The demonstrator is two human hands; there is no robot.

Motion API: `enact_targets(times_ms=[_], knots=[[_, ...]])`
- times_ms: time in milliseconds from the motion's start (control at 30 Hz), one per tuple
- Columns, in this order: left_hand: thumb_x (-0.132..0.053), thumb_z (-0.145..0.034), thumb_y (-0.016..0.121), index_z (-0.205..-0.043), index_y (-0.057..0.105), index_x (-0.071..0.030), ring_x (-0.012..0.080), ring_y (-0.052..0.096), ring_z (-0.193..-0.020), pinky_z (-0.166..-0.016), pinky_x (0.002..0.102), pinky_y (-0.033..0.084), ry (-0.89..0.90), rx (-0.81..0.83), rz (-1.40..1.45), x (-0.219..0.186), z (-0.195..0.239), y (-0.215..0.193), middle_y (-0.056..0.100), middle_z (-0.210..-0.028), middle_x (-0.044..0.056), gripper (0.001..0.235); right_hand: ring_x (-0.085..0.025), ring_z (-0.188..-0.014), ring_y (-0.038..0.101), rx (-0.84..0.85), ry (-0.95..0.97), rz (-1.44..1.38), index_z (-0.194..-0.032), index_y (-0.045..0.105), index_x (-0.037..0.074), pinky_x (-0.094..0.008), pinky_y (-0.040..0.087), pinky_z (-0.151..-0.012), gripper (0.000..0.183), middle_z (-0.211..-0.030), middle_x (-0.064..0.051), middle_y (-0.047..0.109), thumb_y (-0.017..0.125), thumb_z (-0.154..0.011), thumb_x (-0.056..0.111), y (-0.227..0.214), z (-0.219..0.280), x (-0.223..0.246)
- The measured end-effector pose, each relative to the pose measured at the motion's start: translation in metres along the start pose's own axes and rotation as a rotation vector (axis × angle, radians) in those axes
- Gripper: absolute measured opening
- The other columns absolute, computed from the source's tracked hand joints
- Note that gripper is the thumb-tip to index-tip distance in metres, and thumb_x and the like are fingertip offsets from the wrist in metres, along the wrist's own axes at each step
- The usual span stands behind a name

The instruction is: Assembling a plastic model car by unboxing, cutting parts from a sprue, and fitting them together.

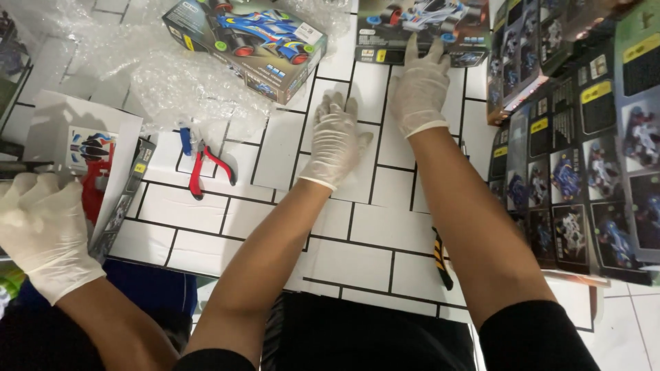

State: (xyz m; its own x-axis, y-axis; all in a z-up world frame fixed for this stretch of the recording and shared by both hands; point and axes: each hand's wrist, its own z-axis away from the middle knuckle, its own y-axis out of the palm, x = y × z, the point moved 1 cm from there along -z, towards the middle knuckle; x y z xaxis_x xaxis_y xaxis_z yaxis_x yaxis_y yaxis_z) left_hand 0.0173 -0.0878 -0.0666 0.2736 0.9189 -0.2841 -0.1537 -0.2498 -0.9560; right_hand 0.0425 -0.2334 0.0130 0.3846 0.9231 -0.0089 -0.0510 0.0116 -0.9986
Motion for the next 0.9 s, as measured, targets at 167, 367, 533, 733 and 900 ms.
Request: enact_targets(times_ms=[167,367,533,733,900], knots=[[-0.059,-0.088,0.065,-0.155,0.039,-0.006,0.0454,0.026,-0.151,-0.123,0.052,0.022,0.119,-0.228,-0.198,0.005,0.007,0.017,0.033,-0.159,0.031,0.089,-0.039,-0.129,0.048,-0.092,0.052,0.111,-0.164,0.018,0.024,-0.043,0.055,-0.095,0.082,-0.158,-0.021,0.027,0.065,-0.099,0.044,0.009,-0.020,0.006],[-0.062,-0.087,0.066,-0.158,0.034,-0.010,0.0419,0.026,-0.152,-0.124,0.049,0.023,0.093,-0.238,-0.206,0.002,0.010,0.012,0.032,-0.161,0.026,0.094,-0.036,-0.125,0.047,-0.094,0.086,0.109,-0.165,0.017,0.027,-0.040,0.056,-0.090,0.083,-0.156,-0.021,0.028,0.066,-0.100,0.043,0.018,-0.042,0.003],[-0.061,-0.086,0.067,-0.156,0.038,-0.009,0.0425,0.028,-0.151,-0.123,0.049,0.025,0.107,-0.259,-0.197,0.003,0.012,0.010,0.034,-0.159,0.026,0.092,-0.035,-0.124,0.048,-0.106,0.097,0.119,-0.164,0.020,0.030,-0.040,0.058,-0.084,0.082,-0.154,-0.021,0.029,0.067,-0.099,0.045,0.021,-0.047,0.001],[-0.039,-0.087,0.064,-0.121,0.059,-0.010,0.0373,0.048,-0.121,-0.107,0.045,0.037,0.137,-0.389,0.160,0.011,0.002,-0.012,0.053,-0.126,0.020,0.045,-0.037,-0.132,0.044,-0.127,0.065,-0.034,-0.162,0.023,0.021,-0.047,0.052,-0.096,0.080,-0.158,-0.023,0.027,0.069,-0.099,0.036,0.010,-0.032,0.009],[-0.031,-0.103,0.029,-0.082,0.069,-0.003,0.0412,0.068,-0.075,-0.071,0.054,0.050,0.010,-0.615,0.545,0.049,-0.024,-0.115,0.072,-0.078,0.020,0.053,-0.029,-0.106,0.053,-0.410,-0.172,-0.755,-0.112,0.065,0.010,-0.038,0.047,-0.093,0.026,-0.114,-0.014,0.051,0.063,-0.087,0.001,0.020,-0.018,0.034]])
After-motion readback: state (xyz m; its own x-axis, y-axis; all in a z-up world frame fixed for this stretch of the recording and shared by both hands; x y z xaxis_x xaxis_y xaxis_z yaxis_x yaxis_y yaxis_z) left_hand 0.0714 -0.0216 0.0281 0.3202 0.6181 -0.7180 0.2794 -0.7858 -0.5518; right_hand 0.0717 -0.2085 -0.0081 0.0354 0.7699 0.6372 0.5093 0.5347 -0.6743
